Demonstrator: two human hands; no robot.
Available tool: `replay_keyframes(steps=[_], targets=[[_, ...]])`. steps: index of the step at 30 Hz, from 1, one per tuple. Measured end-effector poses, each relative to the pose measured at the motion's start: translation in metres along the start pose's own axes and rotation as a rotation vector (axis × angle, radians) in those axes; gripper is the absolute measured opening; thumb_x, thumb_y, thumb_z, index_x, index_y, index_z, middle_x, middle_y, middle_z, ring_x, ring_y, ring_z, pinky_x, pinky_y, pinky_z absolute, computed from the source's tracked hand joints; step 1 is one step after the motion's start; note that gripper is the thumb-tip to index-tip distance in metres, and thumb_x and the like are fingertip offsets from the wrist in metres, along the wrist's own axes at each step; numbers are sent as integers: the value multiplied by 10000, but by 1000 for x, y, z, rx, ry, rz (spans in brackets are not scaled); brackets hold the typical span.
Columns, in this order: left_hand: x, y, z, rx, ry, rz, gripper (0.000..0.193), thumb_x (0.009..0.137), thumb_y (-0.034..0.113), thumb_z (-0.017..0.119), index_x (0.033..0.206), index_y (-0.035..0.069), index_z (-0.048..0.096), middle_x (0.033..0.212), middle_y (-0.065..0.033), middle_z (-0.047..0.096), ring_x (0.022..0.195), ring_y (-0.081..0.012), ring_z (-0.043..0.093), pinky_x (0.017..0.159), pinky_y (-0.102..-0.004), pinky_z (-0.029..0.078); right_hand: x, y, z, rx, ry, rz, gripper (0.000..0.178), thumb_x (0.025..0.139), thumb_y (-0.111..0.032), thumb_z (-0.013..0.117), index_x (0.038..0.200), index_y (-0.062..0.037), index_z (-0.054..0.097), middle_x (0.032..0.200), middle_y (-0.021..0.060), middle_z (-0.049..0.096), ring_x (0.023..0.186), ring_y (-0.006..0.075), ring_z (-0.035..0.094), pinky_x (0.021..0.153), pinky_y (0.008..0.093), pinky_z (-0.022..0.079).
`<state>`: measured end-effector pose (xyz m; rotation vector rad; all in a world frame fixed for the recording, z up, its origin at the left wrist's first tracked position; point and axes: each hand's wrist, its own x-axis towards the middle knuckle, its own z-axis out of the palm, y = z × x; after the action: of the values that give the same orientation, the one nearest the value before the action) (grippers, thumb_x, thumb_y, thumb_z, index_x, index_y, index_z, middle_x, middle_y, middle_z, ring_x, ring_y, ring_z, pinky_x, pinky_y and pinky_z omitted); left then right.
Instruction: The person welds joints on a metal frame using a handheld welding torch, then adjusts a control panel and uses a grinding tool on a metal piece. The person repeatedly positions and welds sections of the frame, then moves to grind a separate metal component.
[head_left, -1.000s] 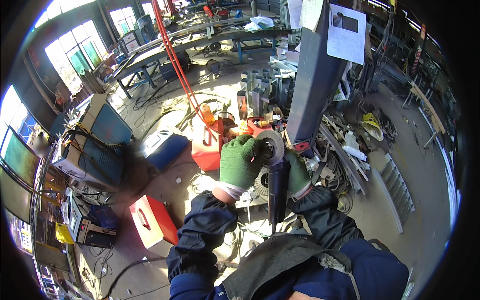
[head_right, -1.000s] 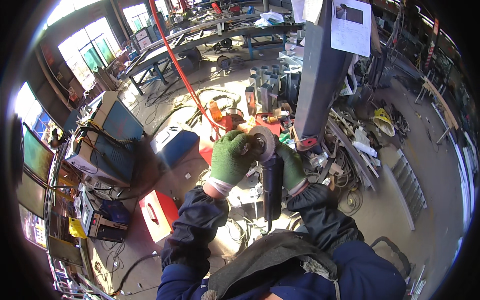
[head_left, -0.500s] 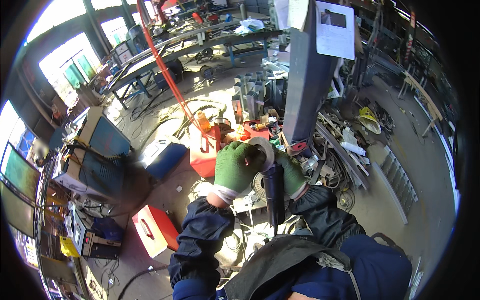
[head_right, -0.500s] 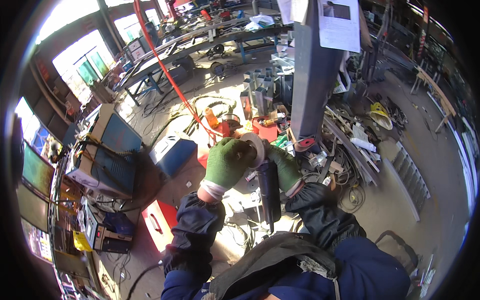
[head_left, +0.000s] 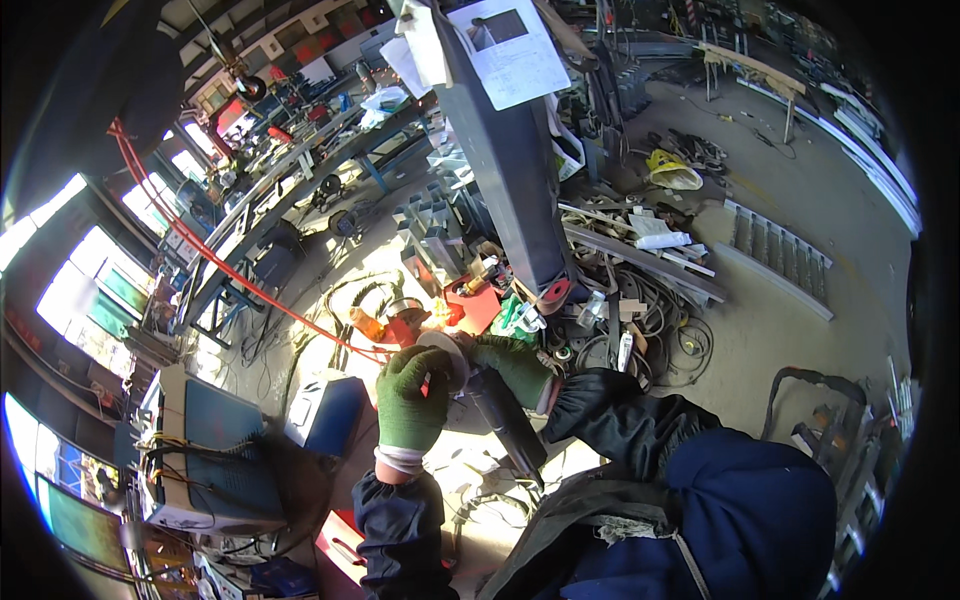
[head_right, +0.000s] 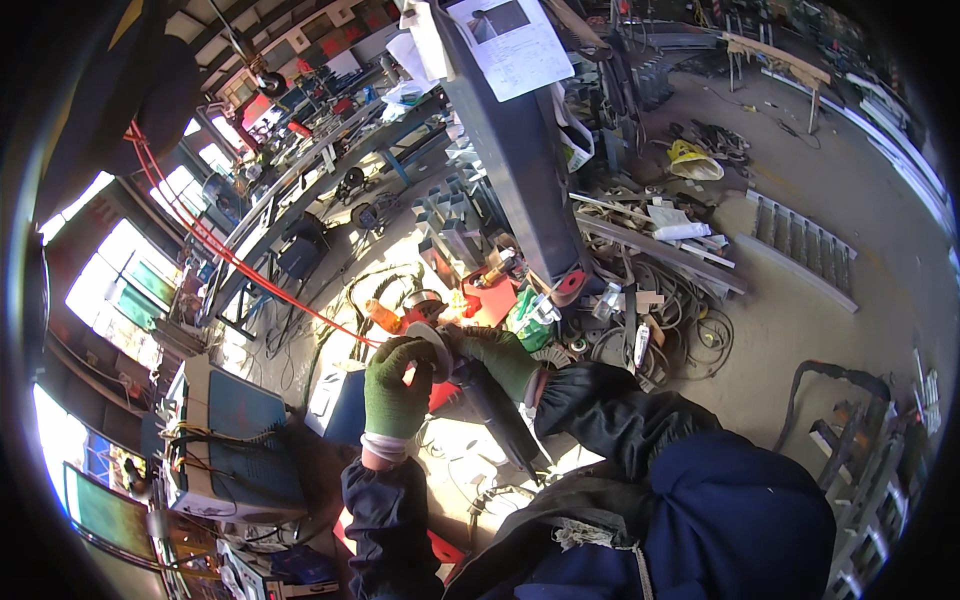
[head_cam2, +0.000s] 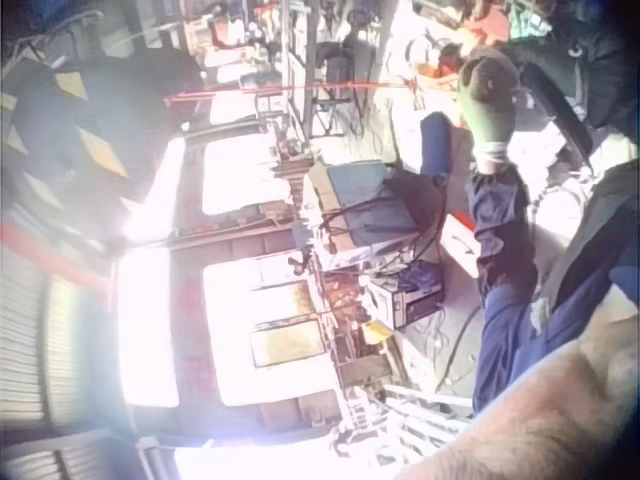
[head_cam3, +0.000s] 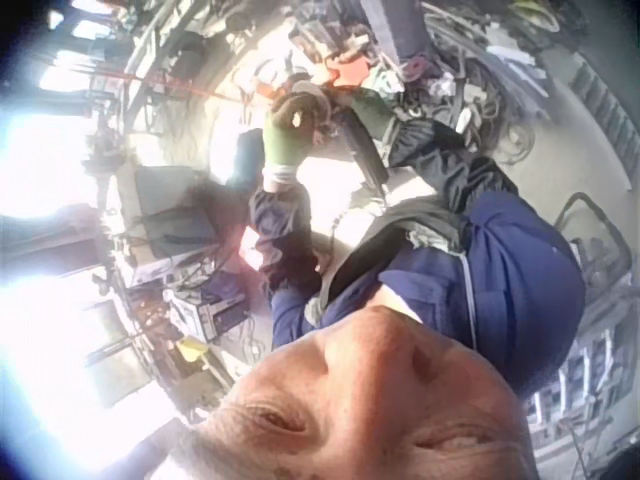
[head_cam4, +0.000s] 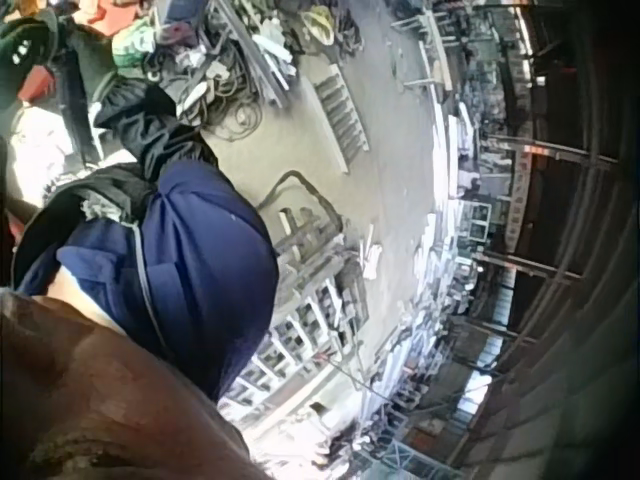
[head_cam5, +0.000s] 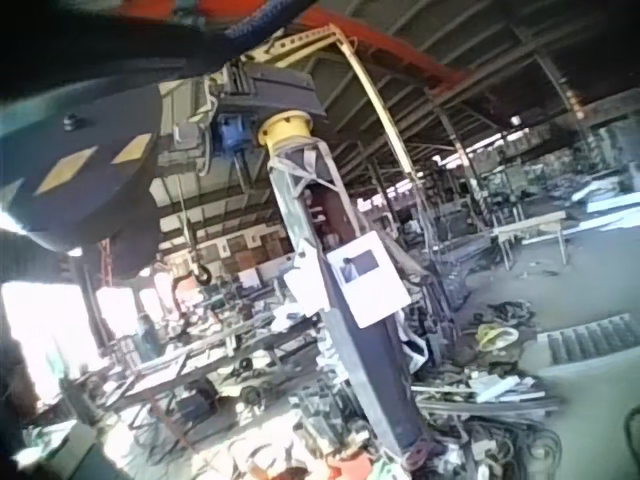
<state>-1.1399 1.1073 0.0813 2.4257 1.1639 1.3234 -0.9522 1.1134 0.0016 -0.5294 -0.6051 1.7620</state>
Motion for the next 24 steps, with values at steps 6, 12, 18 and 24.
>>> replay_keyframes(steps=[6, 12, 18, 24], targets=[[-5, -2, -4, 214, -102, -188, 41, 917, 59, 770, 950, 69, 747, 915, -160, 741, 872, -388, 711, 791, -484, 552, 2, -1, 0, 42, 8, -21, 275, 1054, -276, 771, 1198, -44, 802, 1042, 38, 814, 884, 116, 753, 794, 267, 602], [-4, -9, -2, 88, -72, -46, 70, 918, 62, 761, 987, 72, 764, 944, -134, 753, 894, -350, 716, 791, -447, 554, -3, -9, 6, 67, 30, -46, 276, 1038, -285, 791, 1186, -52, 803, 1022, 43, 812, 853, 117, 745, 769, 272, 599], [2, 8, 3, 105, -22, 72, 122, 948, -22, 740, 1051, 43, 736, 960, -129, 748, 835, -272, 722, 760, -386, 556, -6, -8, 5, -1, 19, -122, 282, 1032, -292, 797, 1178, -50, 799, 1006, 47, 808, 847, 111, 741, 770, 264, 594], [-7, 0, -6, 81, -79, -142, 61, 994, 14, 725, 1053, 6, 712, 936, -114, 744, 846, -255, 722, 776, -355, 551, -13, -13, 13, 10, -24, -77, 241, 1049, -261, 777, 1170, -55, 804, 1005, 25, 804, 852, 92, 733, 763, 248, 584]])
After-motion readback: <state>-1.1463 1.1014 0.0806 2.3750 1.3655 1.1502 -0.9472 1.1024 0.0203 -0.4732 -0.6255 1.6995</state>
